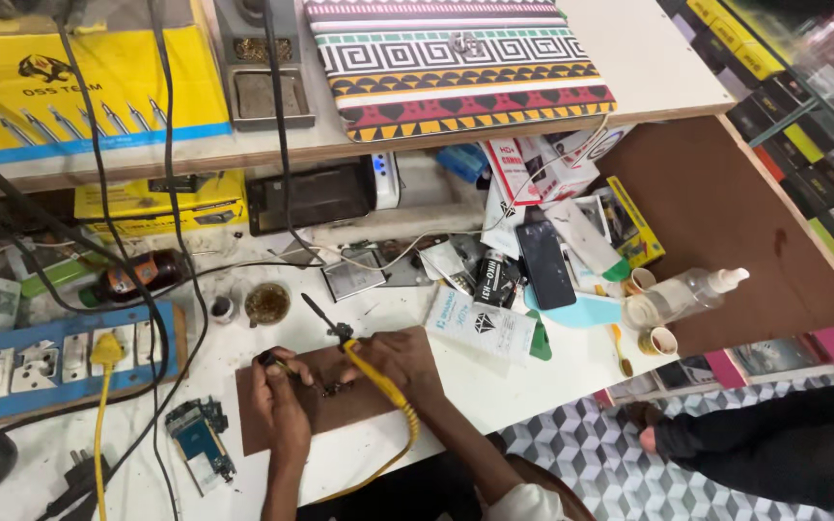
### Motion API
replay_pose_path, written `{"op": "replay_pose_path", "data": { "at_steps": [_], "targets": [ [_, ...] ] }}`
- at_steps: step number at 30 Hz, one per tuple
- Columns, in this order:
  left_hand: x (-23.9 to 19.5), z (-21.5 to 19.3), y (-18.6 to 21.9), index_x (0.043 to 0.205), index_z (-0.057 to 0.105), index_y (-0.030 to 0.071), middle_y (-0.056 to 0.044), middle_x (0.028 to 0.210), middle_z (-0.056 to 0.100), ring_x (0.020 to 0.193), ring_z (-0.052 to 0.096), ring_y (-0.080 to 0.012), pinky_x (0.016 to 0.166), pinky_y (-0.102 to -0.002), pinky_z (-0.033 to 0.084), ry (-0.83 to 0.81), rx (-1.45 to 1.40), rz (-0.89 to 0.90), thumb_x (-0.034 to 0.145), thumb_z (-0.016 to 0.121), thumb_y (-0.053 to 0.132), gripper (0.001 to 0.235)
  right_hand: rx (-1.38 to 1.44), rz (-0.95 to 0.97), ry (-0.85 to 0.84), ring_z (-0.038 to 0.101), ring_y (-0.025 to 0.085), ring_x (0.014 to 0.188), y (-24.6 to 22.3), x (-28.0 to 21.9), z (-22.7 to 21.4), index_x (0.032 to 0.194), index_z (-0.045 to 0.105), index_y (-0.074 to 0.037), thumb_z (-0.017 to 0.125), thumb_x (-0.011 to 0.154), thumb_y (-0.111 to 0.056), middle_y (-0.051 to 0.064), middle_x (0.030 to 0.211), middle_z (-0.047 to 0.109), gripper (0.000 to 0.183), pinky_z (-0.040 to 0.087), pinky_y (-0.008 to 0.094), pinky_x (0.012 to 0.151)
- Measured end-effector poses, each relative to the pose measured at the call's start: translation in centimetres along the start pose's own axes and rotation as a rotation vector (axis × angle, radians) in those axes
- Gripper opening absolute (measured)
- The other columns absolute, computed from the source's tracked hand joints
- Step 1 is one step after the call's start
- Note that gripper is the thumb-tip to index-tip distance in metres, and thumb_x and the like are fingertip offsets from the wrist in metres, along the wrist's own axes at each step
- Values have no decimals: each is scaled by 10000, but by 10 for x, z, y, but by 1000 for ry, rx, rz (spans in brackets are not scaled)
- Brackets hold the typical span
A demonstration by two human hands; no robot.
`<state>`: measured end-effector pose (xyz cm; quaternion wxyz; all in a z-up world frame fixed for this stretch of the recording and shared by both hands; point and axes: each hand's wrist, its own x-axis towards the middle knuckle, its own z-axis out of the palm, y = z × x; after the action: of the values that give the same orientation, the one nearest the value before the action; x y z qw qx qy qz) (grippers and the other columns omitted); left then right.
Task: The person uses a soldering iron and tweezers to solder small electronic components on a brown mat. They repeatedly apply heat and solder to the component while holding it steady.
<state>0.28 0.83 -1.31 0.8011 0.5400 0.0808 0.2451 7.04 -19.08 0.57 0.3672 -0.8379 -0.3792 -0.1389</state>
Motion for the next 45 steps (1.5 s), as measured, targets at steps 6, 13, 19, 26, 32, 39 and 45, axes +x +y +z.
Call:
{"op": "replay_pose_path", "data": {
  "at_steps": [6,13,19,26,32,39,45],
  "targets": [
    [6,2,1,1107,522,27,-38,786,548,726,516,-122,711,-280,441,16,13,7,1113,444,411,392,-51,-73,-86,708,254,836,-9,5,-5,1083,733,-109,886,841,-330,57,940,710,362,567,393,730],
    [1,-4,-7,1106,538,30,-29,774,545,726,506,-110,720,-269,428,15,23,41,1118,432,421,405,-73,-107,151,702,279,869,-13,-2,4,1229,677,-95,808,822,-179,102,1043,705,436,557,382,750],
    [9,1,-3,1092,549,29,-19,771,535,710,494,-110,690,-269,409,59,-6,13,1098,447,415,399,114,-204,141,693,213,732,-43,42,-34,1218,654,-25,774,858,-88,53,902,741,385,520,338,607],
    [5,-5,-7,1101,532,32,-18,750,521,706,478,-108,697,-261,400,23,5,14,1113,422,436,419,-75,-177,118,658,232,670,-72,45,-44,1155,645,-11,827,825,-156,74,795,660,404,514,353,578],
    [7,3,-2,1104,535,25,-7,755,490,714,479,-103,702,-257,394,38,-44,52,1107,421,478,467,40,-51,162,721,245,776,-71,48,-44,1125,670,-65,706,839,-26,82,963,747,291,590,355,662],
    [9,-3,-5,1082,562,24,-11,748,504,693,470,-102,677,-258,380,37,-64,96,1093,449,495,485,-25,43,68,712,278,779,-85,54,-49,1180,733,-143,731,869,-124,69,930,725,312,557,385,640],
    [13,-6,-25,1089,558,51,-21,779,553,658,496,-125,597,-288,389,87,-273,0,1023,561,408,364,202,16,169,704,326,805,-75,54,-47,1110,704,-79,651,847,-68,134,935,706,268,552,390,672]
  ]
}}
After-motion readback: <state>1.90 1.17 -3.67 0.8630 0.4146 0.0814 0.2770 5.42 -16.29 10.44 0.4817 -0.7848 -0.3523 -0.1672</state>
